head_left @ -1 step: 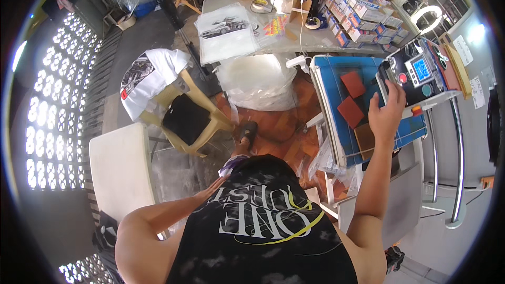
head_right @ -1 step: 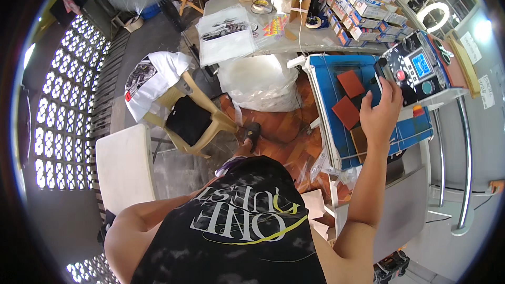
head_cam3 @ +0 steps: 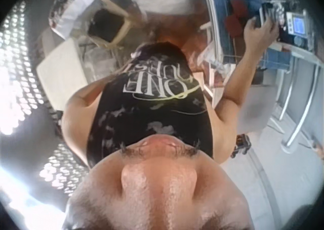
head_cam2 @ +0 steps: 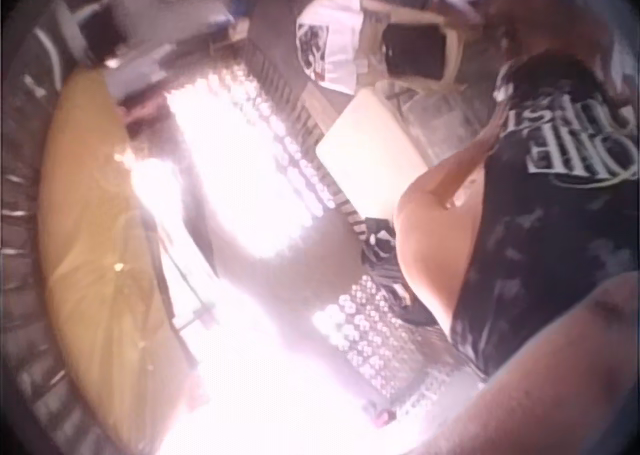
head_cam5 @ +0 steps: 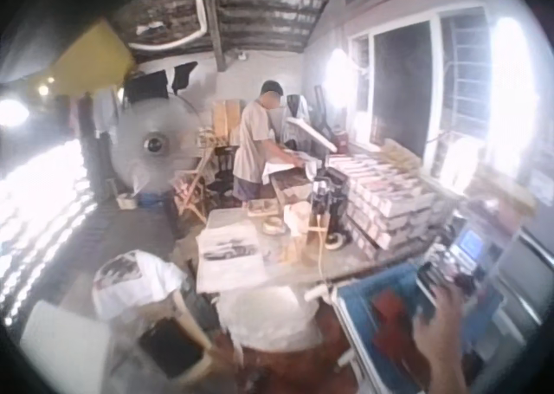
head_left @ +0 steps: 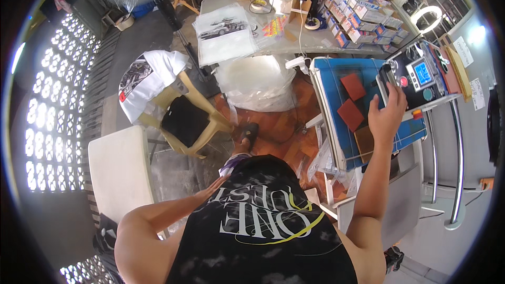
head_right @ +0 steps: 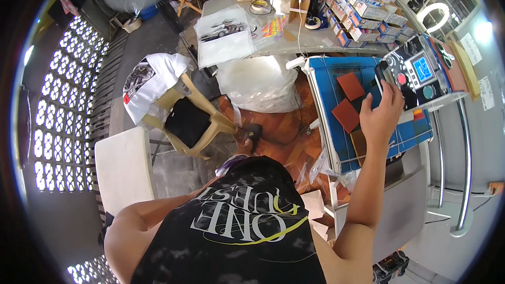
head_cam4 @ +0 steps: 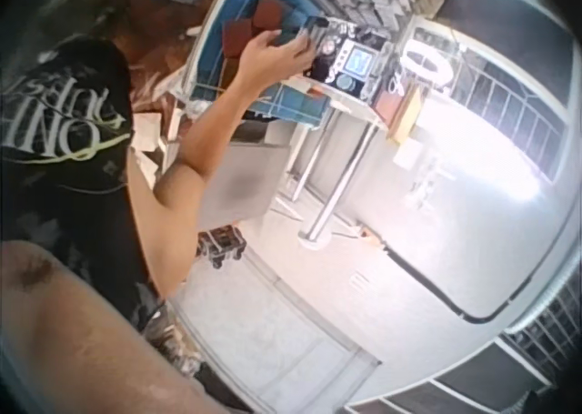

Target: The person places a black t-shirt on a heat press, aligns a transfer sheet with a car graphic on the shirt, closes the press, then opens it and removes the finished shirt. The process is repeated with another t-shirt.

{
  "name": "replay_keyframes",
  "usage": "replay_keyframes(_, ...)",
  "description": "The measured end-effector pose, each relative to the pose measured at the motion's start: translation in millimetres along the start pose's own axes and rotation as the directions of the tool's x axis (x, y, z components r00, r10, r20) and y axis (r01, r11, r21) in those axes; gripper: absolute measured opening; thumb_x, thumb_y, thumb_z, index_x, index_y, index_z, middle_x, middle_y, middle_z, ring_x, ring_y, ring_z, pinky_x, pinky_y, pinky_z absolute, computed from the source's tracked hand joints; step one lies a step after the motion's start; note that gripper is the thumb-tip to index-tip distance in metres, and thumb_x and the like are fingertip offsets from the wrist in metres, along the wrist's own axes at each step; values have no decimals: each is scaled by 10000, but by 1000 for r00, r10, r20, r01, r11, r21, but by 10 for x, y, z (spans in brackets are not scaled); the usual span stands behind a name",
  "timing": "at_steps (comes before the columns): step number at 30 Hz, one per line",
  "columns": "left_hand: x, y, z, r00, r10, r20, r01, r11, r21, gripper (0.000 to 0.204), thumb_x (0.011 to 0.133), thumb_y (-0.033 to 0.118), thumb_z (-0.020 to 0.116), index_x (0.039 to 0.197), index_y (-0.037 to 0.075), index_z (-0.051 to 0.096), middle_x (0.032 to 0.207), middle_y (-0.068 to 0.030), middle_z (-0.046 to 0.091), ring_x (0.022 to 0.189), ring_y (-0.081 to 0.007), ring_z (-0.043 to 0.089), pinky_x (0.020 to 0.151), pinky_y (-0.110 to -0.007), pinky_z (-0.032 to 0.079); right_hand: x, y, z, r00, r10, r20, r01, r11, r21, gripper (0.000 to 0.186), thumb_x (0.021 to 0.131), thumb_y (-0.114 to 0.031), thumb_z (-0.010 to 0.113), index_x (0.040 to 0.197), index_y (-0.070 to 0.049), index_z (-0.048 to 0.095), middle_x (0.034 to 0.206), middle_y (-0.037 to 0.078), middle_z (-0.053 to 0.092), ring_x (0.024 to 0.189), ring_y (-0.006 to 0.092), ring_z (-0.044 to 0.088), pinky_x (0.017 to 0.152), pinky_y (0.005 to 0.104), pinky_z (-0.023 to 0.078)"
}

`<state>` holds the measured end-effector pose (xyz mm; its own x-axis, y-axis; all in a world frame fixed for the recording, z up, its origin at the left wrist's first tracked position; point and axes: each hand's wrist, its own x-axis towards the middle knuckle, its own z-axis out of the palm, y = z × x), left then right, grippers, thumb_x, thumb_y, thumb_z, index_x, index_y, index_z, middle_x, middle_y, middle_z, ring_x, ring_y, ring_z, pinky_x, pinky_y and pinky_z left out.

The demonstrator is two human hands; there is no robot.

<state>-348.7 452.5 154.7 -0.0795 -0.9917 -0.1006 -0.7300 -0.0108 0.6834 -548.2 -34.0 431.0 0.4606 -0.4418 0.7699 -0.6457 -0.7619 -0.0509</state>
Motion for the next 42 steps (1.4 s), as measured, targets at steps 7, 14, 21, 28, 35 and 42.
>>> replay_keyframes(7, 881, -814, -848, 983, 159, 92, -141, 974, -179, 1120, 727, 363, 807, 1569, 4, 160, 1600, -241, 196, 1478, -423, 239, 1206, -525, 219, 489, -98, 336, 832, 499, 243, -365, 822, -437, 408, 877, -334, 660, 1166, -48, 636, 1059, 181, 687, 1015, 404, 646, 872, 501, 508)
replay_keyframes(14, 1428, -1360, -1648, 919, 319, 230, -241, 919, -311, 1155, 722, 395, 811, 1571, -8, 139, 1609, -253, 166, 1493, -423, 204, 1218, -519, 193, 897, -272, 534, 578, 741, 343, -353, 605, -713, 580, 908, -541, 597, 1196, -41, 648, 1084, 170, 725, 1000, 397, 690, 854, 511, 540)
replay_keyframes(21, 2135, -1643, -2295, 745, 385, 544, -234, 916, -327, 1275, 667, 486, 845, 1574, -12, 101, 1603, -277, 142, 1510, -429, 125, 1228, -514, 157, 816, -222, 740, 657, 745, 114, -339, 428, -838, 568, 918, -601, 555, 1200, -135, 717, 962, 154, 751, 865, 381, 724, 735, 494, 572)
replay_keyframes(28, 2591, -1580, -2418, 671, 504, 543, -339, 861, -380, 1198, 617, 384, 870, 1545, -8, 222, 1616, -236, 160, 1515, -432, 120, 1233, -514, 155, 691, -129, 762, 729, 678, 91, -346, 480, -806, 457, 906, -547, 600, 1092, -152, 736, 907, 112, 753, 753, 343, 727, 640, 466, 572)
replay_keyframes(35, 2726, -1543, -2148, 624, 547, 558, -492, 830, -263, 1268, 490, 206, 917, 1532, 12, 223, 1636, -199, 156, 1514, -421, 135, 1237, -516, 164, 706, -187, 719, 737, 662, 140, -335, 537, -775, 410, 913, -503, 605, 1076, -138, 693, 909, 94, 742, 777, 348, 721, 649, 480, 562)
replay_keyframes(42, 2699, -1264, -1963, 677, 532, 508, -497, 840, -217, 1223, 510, 130, 882, 1537, 24, 227, 1627, -201, 181, 1512, -411, 160, 1239, -501, 169, 615, -142, 642, 818, 549, 171, -307, 669, -676, 393, 910, -458, 620, 1093, -111, 641, 963, 101, 729, 800, 327, 718, 647, 452, 563)
